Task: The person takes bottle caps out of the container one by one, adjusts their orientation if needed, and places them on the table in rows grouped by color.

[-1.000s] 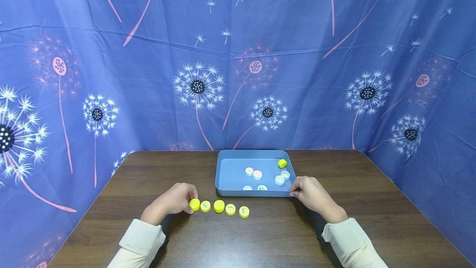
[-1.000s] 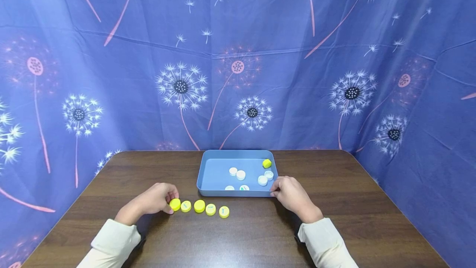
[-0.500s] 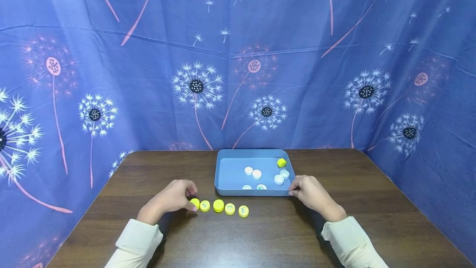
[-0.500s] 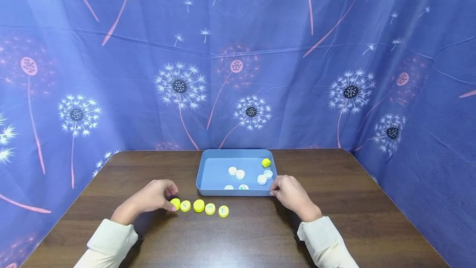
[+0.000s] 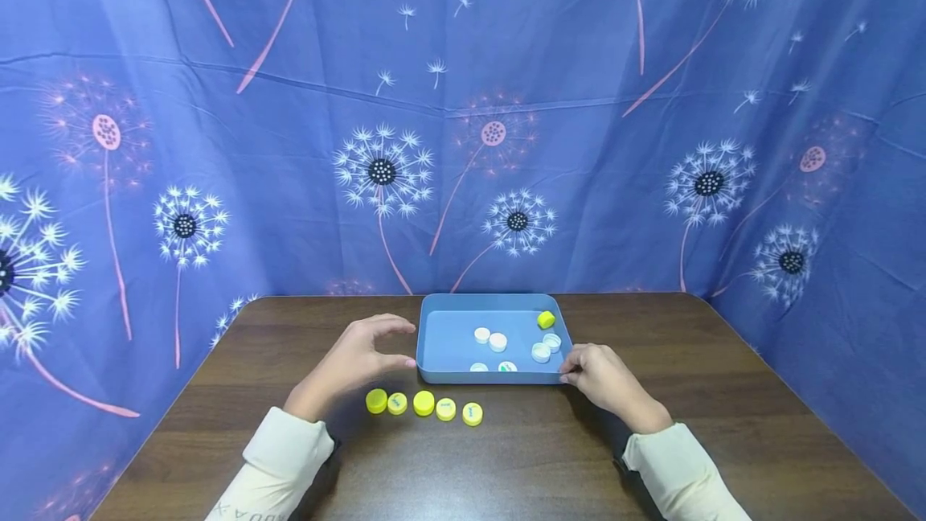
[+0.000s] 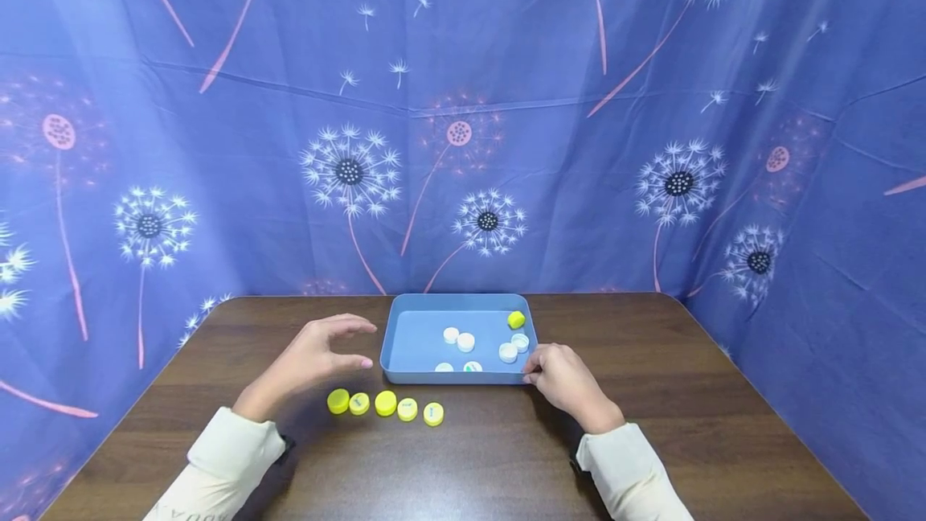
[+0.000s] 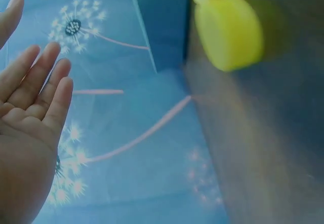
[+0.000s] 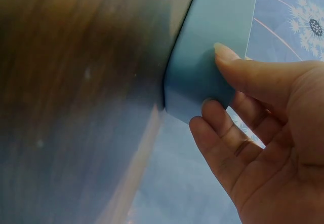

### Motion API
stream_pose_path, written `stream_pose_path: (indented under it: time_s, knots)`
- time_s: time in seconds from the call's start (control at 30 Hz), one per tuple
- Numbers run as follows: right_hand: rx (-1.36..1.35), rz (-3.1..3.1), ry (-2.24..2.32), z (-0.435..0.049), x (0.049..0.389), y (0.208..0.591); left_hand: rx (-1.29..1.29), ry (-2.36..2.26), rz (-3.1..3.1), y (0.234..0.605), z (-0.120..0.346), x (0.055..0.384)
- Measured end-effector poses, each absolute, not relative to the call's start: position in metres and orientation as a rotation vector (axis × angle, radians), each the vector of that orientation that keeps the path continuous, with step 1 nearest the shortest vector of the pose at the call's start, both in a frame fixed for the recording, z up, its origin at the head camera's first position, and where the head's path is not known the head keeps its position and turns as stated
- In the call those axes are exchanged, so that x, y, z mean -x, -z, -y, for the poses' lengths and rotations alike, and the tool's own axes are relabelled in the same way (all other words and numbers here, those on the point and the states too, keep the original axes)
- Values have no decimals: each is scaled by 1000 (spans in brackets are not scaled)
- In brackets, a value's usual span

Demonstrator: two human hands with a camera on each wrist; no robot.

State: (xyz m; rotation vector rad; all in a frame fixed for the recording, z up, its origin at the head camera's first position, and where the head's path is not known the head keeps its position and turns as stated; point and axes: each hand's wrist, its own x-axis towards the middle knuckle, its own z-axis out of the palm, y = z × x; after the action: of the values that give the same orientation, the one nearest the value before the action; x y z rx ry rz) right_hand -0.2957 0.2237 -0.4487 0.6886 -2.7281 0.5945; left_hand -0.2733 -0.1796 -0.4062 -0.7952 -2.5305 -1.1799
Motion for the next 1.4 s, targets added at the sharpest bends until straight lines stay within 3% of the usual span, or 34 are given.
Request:
stream_pose_path:
  time_s: [0.5, 0.8, 1.4]
  knots:
    - [-713, 2693, -582, -224, 294, 447, 851, 1191, 2559, 395, 117, 313]
    - [-686, 2730, -581, -224, 296, 446, 847, 1225, 2675, 409, 89, 341]
    - [-693, 2709, -578, -223, 297, 446, 955, 936, 2955, 448, 74, 353]
